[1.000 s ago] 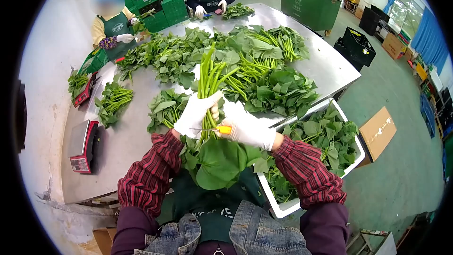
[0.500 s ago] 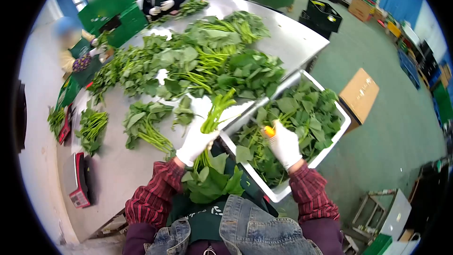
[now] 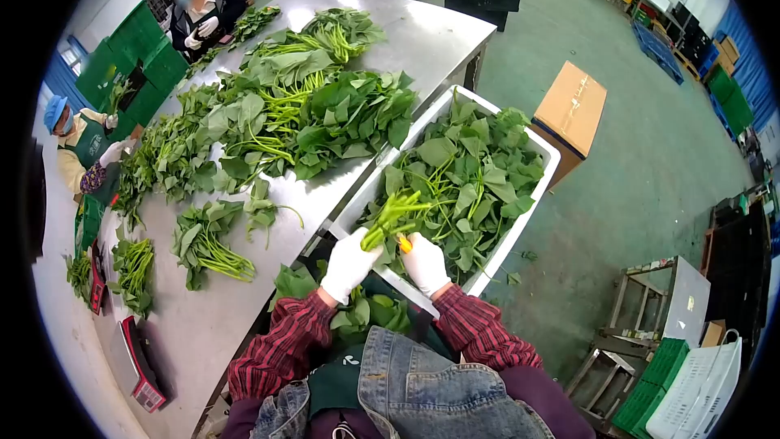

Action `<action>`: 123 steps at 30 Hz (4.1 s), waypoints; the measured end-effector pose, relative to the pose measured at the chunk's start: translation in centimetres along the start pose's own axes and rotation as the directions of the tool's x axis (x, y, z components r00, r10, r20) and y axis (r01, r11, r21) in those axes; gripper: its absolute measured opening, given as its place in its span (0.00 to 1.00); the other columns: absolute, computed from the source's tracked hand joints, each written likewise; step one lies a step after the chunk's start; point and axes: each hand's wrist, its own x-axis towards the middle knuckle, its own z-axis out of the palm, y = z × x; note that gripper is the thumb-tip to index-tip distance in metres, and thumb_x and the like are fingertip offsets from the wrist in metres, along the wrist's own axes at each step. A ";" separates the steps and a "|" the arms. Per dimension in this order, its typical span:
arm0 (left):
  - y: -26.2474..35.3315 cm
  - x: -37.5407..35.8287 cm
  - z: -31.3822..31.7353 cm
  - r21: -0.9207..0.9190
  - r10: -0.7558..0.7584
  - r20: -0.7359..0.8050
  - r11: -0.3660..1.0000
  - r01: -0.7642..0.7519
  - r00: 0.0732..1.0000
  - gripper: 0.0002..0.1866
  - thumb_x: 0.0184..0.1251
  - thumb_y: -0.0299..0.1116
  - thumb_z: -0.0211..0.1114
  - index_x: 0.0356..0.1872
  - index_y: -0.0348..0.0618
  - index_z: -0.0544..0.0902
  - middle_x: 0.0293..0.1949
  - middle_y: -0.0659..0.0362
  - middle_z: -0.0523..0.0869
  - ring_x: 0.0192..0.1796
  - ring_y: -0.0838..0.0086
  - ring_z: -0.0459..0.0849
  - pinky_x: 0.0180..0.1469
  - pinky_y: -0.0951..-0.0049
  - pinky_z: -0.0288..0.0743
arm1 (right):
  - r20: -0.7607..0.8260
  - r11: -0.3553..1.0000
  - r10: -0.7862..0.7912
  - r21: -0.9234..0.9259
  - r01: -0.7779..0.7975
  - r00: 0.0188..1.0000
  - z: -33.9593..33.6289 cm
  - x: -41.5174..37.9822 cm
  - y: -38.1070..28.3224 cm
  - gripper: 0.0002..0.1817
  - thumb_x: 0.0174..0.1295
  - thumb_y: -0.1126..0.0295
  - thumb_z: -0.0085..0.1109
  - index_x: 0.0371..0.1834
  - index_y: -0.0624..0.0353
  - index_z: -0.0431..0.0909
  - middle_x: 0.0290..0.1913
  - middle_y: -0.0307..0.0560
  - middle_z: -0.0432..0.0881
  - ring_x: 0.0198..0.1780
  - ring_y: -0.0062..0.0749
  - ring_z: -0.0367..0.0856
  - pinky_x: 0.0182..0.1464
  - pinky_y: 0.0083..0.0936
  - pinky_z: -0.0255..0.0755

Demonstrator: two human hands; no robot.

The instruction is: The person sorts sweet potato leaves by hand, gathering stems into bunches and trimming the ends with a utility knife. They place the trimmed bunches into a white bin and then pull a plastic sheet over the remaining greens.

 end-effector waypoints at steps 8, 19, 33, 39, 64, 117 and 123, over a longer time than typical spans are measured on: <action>-0.3 -0.7 -1.0 -0.142 0.008 -0.123 0.990 -0.025 0.992 0.10 0.56 0.34 0.64 0.36 0.41 0.77 0.24 0.55 0.79 0.26 0.64 0.78 0.28 0.68 0.70 | 0.055 0.998 -0.035 -0.059 0.038 0.998 1.1 -0.3 5.5 0.11 0.58 0.64 0.55 0.24 0.59 0.74 0.22 0.55 0.79 0.26 0.51 0.79 0.29 0.42 0.73; 2.8 -1.1 -5.2 0.194 0.096 -0.194 0.979 -0.058 0.976 0.13 0.56 0.32 0.64 0.42 0.42 0.79 0.33 0.45 0.82 0.36 0.51 0.81 0.36 0.63 0.75 | -0.041 0.979 -0.197 0.040 0.199 0.980 -5.8 2.3 -6.9 0.09 0.59 0.64 0.56 0.29 0.58 0.72 0.24 0.54 0.77 0.27 0.50 0.78 0.29 0.38 0.71; -17.2 -14.4 -23.8 -0.603 -0.045 -0.743 0.477 -0.639 0.667 0.20 0.73 0.41 0.46 0.60 0.41 0.69 0.53 0.52 0.77 0.50 0.61 0.78 0.54 0.66 0.74 | -0.122 0.981 0.110 -0.144 -0.127 0.986 -5.2 3.3 8.1 0.26 0.60 0.51 0.57 0.19 0.66 0.75 0.17 0.59 0.75 0.22 0.52 0.77 0.25 0.40 0.67; -17.5 -17.8 -24.6 -0.550 -0.325 -0.785 -0.025 -0.835 0.527 0.19 0.73 0.41 0.46 0.57 0.41 0.70 0.50 0.53 0.77 0.48 0.62 0.78 0.52 0.66 0.74 | 0.095 0.983 -0.128 -0.119 0.139 0.987 -3.4 2.1 -1.4 0.22 0.57 0.55 0.63 0.23 0.64 0.70 0.18 0.60 0.74 0.22 0.57 0.74 0.24 0.39 0.67; -22.5 -39.3 -38.2 -0.070 -0.347 -0.936 0.031 -0.997 0.055 0.11 0.72 0.41 0.52 0.32 0.47 0.70 0.20 0.67 0.61 0.25 0.79 0.62 0.35 0.76 0.67 | 0.569 0.255 -0.814 0.166 0.952 0.119 23.5 -6.0 -33.6 0.21 0.54 0.55 0.60 0.34 0.66 0.72 0.29 0.52 0.73 0.32 0.42 0.74 0.33 0.34 0.69; -22.5 -22.6 -19.0 0.350 -0.081 -0.649 0.851 0.391 0.756 0.25 0.51 0.37 0.66 0.53 0.46 0.76 0.46 0.58 0.78 0.53 0.66 0.74 0.62 0.58 0.61 | 0.362 0.435 -0.888 0.459 0.775 0.284 17.5 -7.3 -24.8 0.10 0.57 0.65 0.59 0.20 0.54 0.75 0.18 0.48 0.73 0.20 0.45 0.74 0.23 0.38 0.68; -25.1 -25.5 -21.9 0.448 0.048 -0.772 0.749 0.488 0.634 0.16 0.51 0.34 0.64 0.43 0.45 0.79 0.41 0.58 0.80 0.50 0.65 0.76 0.62 0.56 0.62 | 0.220 0.454 -0.891 0.491 0.744 0.398 14.3 -6.1 -23.6 0.09 0.54 0.68 0.63 0.19 0.54 0.74 0.17 0.46 0.72 0.19 0.42 0.73 0.21 0.35 0.68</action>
